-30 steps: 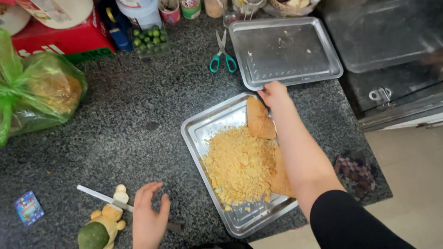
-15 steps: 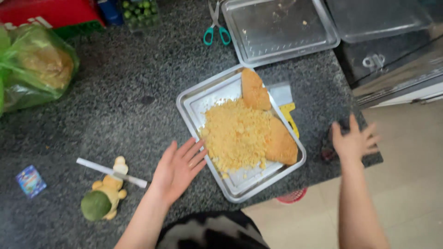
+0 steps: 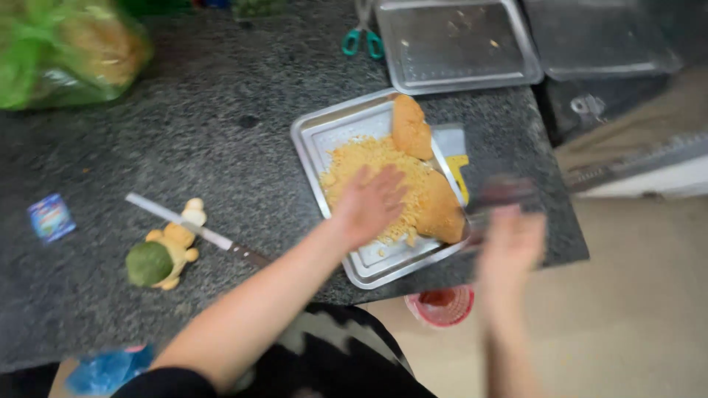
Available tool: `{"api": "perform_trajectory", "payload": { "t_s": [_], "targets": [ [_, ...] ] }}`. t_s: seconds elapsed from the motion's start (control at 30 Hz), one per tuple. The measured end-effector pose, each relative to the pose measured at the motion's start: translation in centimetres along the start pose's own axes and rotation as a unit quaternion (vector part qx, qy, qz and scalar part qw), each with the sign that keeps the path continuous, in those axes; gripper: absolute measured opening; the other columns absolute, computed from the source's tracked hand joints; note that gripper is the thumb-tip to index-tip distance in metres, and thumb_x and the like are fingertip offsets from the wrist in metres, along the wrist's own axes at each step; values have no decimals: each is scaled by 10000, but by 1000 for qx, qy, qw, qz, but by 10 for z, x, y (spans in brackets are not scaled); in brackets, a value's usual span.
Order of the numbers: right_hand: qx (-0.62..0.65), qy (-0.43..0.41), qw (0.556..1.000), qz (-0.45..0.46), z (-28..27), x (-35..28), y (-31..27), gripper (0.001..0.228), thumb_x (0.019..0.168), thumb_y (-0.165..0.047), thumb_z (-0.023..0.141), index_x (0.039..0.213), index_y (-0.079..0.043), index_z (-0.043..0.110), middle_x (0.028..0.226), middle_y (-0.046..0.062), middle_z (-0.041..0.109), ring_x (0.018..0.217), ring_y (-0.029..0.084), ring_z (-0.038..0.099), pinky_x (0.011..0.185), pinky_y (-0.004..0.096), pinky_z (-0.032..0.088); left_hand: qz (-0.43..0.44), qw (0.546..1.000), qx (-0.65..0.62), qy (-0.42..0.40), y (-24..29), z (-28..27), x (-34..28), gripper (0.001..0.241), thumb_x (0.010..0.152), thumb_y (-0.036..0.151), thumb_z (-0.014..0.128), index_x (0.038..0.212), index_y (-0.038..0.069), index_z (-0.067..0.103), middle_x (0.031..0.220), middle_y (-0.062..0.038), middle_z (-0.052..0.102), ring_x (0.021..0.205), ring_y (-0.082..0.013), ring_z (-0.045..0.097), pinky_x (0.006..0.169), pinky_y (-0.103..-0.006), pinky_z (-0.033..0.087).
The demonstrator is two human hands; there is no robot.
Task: Slicing a small green vegetable on a kitchen counter.
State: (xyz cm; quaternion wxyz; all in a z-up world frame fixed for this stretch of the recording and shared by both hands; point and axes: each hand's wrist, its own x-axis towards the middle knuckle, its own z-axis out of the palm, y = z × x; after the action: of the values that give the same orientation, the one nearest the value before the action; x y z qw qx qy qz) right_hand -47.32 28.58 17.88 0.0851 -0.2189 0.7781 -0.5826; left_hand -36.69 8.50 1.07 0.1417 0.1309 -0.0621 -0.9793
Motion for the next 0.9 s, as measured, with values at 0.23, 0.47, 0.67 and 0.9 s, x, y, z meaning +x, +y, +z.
{"api": "perform_trajectory", "payload": {
  "t_s": [0.23,0.47,0.67,0.9],
  "targets": [
    [27,-60,994,-93,142,-35,1,455,1127,-219,560,1553,-77,489,1572,403,375,1503,569,275,1264,587,194,100,937,276,190,-20,135,-85,631,1043,569,442,1470,120,557,1467,-154,548,1391,-321,462,1155,-437,332],
    [-9,99,987,-122,134,15,-3,421,1056,-378,797,1274,-34,692,1168,214,706,1071,322,652,969,405,479,162,851,485,120,-37,151,-91,548,1064,515,477,1499,197,576,1570,-104,529,1521,-257,417,1300,-429,272],
    [147,64,981,110,97,39,-7,510,924,-623,692,1107,-148,716,991,-7,757,752,81,708,671,224,593,174,835,515,91,-32,162,-107,408,970,310,658,1346,158,705,1127,-56,753,989,-177,657,861,-330,548],
    [161,145,969,121,-11,93,17,555,917,-642,401,1252,-246,598,984,-71,703,752,19,692,517,191,641,50,843,503,186,7,132,-143,403,926,338,731,1156,12,790,773,-60,687,502,-93,524,449,-218,471]
  ]
}}
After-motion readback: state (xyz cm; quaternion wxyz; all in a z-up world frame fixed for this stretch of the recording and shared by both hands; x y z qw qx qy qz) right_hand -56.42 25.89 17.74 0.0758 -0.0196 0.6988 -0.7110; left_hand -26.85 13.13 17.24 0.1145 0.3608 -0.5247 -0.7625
